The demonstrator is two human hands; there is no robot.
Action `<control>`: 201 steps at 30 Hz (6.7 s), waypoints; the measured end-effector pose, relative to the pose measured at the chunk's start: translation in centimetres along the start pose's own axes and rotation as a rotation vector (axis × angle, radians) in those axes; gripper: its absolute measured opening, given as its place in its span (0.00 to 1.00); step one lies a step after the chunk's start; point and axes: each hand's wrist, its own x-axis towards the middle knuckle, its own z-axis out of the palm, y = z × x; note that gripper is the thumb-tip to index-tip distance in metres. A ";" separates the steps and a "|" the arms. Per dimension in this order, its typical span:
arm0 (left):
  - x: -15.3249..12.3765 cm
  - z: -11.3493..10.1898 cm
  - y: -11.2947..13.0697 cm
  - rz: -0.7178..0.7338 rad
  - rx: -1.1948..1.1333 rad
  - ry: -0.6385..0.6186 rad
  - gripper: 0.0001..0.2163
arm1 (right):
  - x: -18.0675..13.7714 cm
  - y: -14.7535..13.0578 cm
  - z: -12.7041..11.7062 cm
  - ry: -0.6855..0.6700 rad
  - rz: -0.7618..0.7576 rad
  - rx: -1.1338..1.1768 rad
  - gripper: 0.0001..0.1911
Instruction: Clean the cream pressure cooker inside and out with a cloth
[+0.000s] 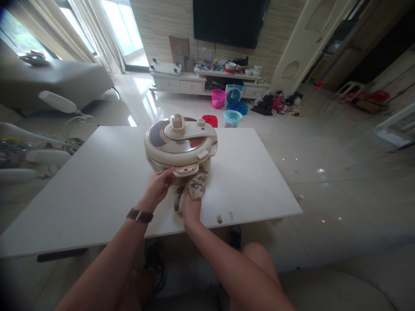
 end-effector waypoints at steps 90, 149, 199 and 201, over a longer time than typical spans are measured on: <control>-0.2 -0.3 0.0 -0.011 -0.031 -0.002 0.22 | 2.3 -1.9 -1.1 -0.055 -0.282 -0.035 0.19; 0.0 -0.3 -0.3 -0.036 -0.057 0.018 0.22 | 5.3 -1.9 -1.3 0.064 0.000 0.112 0.21; -0.2 -0.2 -0.4 -0.040 -0.088 0.008 0.23 | 4.7 -2.9 -1.2 0.067 0.042 0.126 0.19; -0.2 -0.2 -0.4 -0.040 -0.087 0.008 0.23 | 4.7 -2.9 -1.1 0.066 0.049 0.133 0.19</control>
